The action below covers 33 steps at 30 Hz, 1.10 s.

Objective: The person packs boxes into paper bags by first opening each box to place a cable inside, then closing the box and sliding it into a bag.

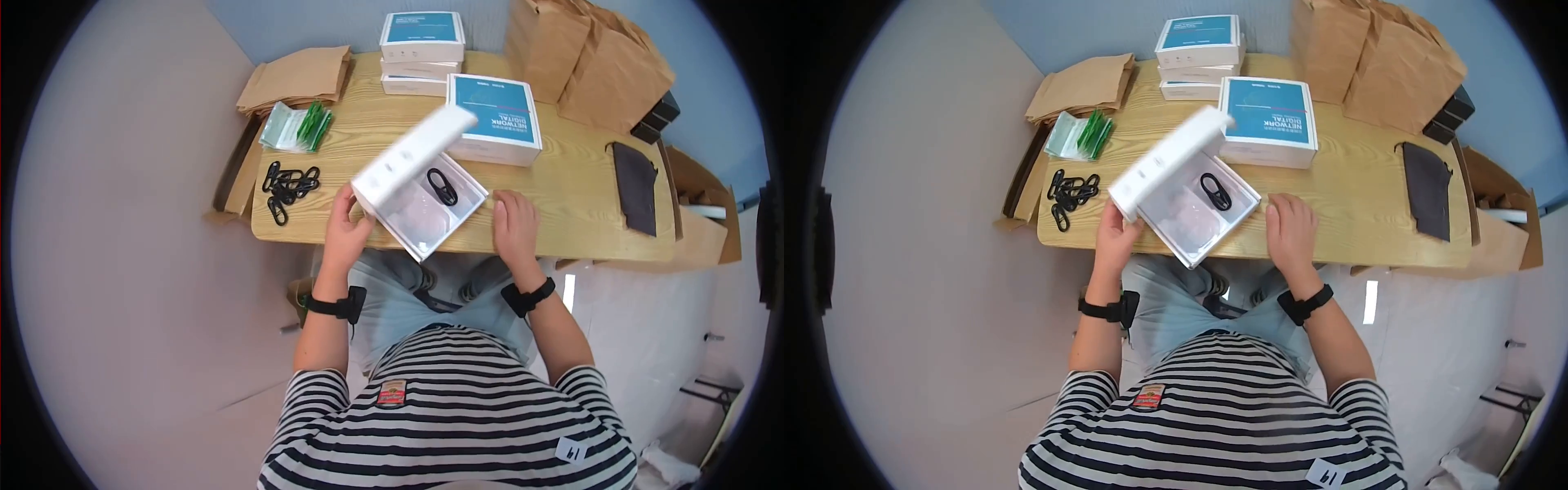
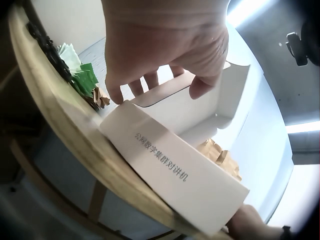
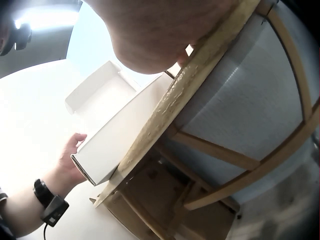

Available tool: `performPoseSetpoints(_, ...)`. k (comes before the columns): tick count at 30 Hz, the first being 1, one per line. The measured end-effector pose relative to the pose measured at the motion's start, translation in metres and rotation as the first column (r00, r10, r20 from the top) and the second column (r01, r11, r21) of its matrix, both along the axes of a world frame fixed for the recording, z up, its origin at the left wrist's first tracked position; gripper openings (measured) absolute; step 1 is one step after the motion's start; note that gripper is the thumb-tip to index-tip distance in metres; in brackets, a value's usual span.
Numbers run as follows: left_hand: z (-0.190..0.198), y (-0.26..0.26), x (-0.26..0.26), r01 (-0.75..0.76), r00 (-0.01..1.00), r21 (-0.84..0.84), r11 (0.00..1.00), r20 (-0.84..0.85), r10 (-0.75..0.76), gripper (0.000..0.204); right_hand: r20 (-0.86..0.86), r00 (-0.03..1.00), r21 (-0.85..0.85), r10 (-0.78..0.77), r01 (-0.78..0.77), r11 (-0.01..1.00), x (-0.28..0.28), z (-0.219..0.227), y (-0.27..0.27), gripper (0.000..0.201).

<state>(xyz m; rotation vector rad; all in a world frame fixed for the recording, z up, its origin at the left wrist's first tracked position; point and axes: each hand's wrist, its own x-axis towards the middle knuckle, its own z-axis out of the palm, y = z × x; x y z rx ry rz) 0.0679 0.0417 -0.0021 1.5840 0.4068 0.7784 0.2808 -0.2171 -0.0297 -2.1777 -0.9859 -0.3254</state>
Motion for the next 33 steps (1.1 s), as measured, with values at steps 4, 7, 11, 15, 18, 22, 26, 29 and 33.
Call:
performPoseSetpoints(4,-0.002,0.000,-0.010,0.108,0.980,0.360,0.927,-0.194,-0.039,0.062,-0.252,0.962,0.144,0.108,-0.073,0.987,0.008,0.002,0.002,0.033)
performPoseSetpoints(7,-0.021,-0.012,-0.012,0.059,0.997,0.058,0.997,-0.059,-0.055,0.063,-0.539,0.738,0.500,0.406,-0.107,0.859,0.002,0.011,0.013,0.037)
performPoseSetpoints(11,-0.014,-0.053,-0.019,-0.110,0.972,-0.041,0.993,-0.213,0.099,0.057,-0.612,0.601,0.566,0.514,-0.122,0.815,-0.005,0.014,0.015,0.042)
performPoseSetpoints(15,-0.019,-0.056,-0.029,-0.183,0.974,-0.011,0.983,-0.137,0.180,0.055,-0.590,0.577,0.556,0.565,-0.218,0.802,-0.029,0.028,0.011,0.043)
performPoseSetpoints(18,-0.031,-0.041,-0.038,-0.217,0.976,-0.101,0.971,-0.055,0.212,0.056,-0.602,0.532,0.540,0.595,-0.277,0.795,-0.028,0.027,0.013,0.045)
performPoseSetpoints(22,-0.027,-0.026,-0.042,-0.162,0.983,-0.074,0.984,-0.095,0.155,0.056,-0.619,0.546,0.524,0.565,-0.249,0.814,-0.020,0.037,0.026,0.046)
performPoseSetpoints(26,0.006,-0.033,-0.033,-0.217,0.967,0.013,0.976,-0.132,0.217,0.046,-0.614,0.502,0.496,0.609,-0.354,0.792,-0.017,0.048,0.042,0.049)
performPoseSetpoints(29,0.015,-0.023,-0.029,-0.345,0.919,-0.018,0.938,-0.207,0.334,0.043,-0.619,0.428,0.564,0.659,-0.341,0.752,-0.018,0.061,0.044,0.052)
performPoseSetpoints(33,0.017,-0.007,-0.017,-0.368,0.909,0.066,0.928,-0.182,0.374,0.053,-0.596,0.360,0.638,0.718,-0.330,0.695,-0.016,0.062,0.058,0.053)
